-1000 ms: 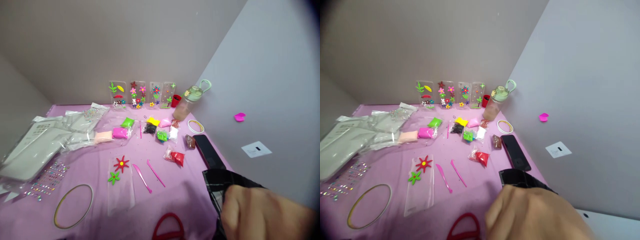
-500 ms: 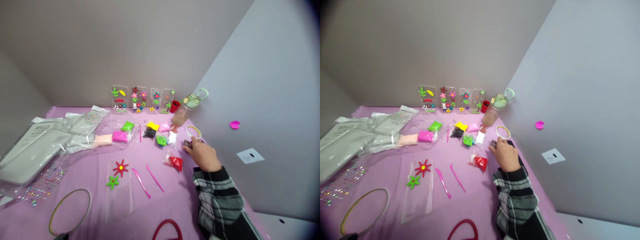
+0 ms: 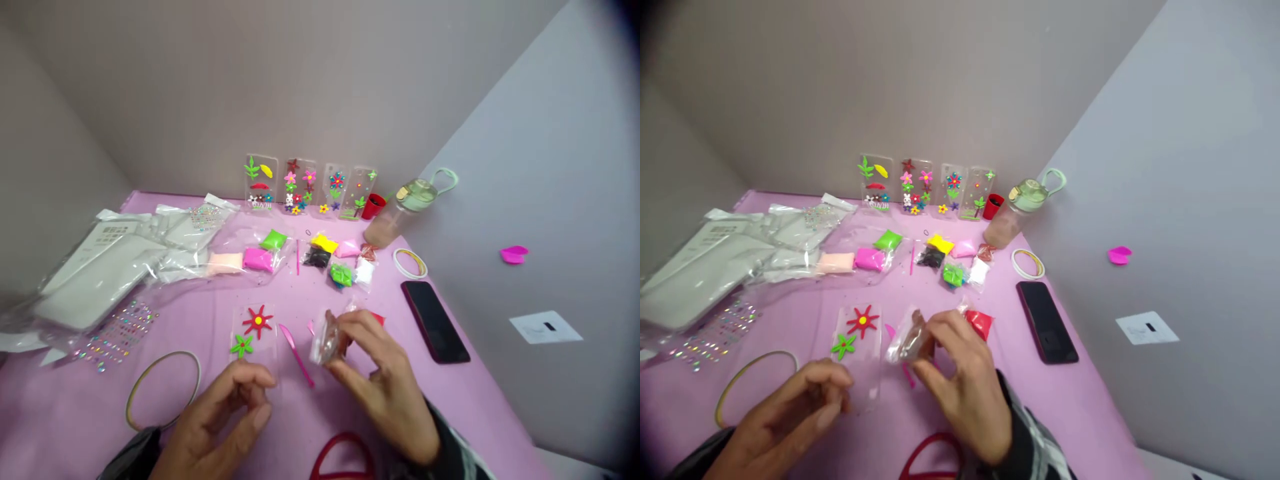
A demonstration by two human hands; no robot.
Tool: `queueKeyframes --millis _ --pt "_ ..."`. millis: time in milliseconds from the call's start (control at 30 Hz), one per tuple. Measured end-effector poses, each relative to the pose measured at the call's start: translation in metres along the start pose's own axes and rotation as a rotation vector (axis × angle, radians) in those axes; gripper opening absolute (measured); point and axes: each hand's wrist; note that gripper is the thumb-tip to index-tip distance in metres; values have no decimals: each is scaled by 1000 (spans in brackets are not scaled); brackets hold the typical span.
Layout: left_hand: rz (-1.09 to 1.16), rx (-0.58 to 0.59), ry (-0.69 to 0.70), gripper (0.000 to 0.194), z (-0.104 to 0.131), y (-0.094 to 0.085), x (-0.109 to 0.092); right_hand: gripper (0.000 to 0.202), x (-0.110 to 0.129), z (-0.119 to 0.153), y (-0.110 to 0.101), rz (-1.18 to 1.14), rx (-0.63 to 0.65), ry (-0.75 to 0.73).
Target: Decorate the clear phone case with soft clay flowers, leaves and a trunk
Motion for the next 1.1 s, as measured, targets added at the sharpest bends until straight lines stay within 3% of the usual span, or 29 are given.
queueKeyframes --millis 100,267,633,733,800,867,1100 --pt "23 -78 10 23 -2 4 1 9 9 8 25 -70 100 -23" --pt "51 -4 43 16 -6 9 -7 21 6 12 45 -9 136 -174" --pt "47 66 -6 30 -9 8 -12 21 0 22 52 216 137 -262" --pt "30 45 20 30 -10 5 -11 20 4 18 50 227 226 -214" --pt "-10 10 21 30 -10 5 -10 7 9 13 47 180 301 -172" --pt "-47 -8 27 29 -11 6 -10 18 13 9 44 104 339 -153" --pt "-144 -47 152 21 -12 6 -14 10 6 12 47 117 273 -248"
Point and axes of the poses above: each hand's wrist, its own z-axis away from the middle knuckle, its own y-axis out of the palm, x = y × z, and after that the axes turned 3 degrees about -x, right-handed
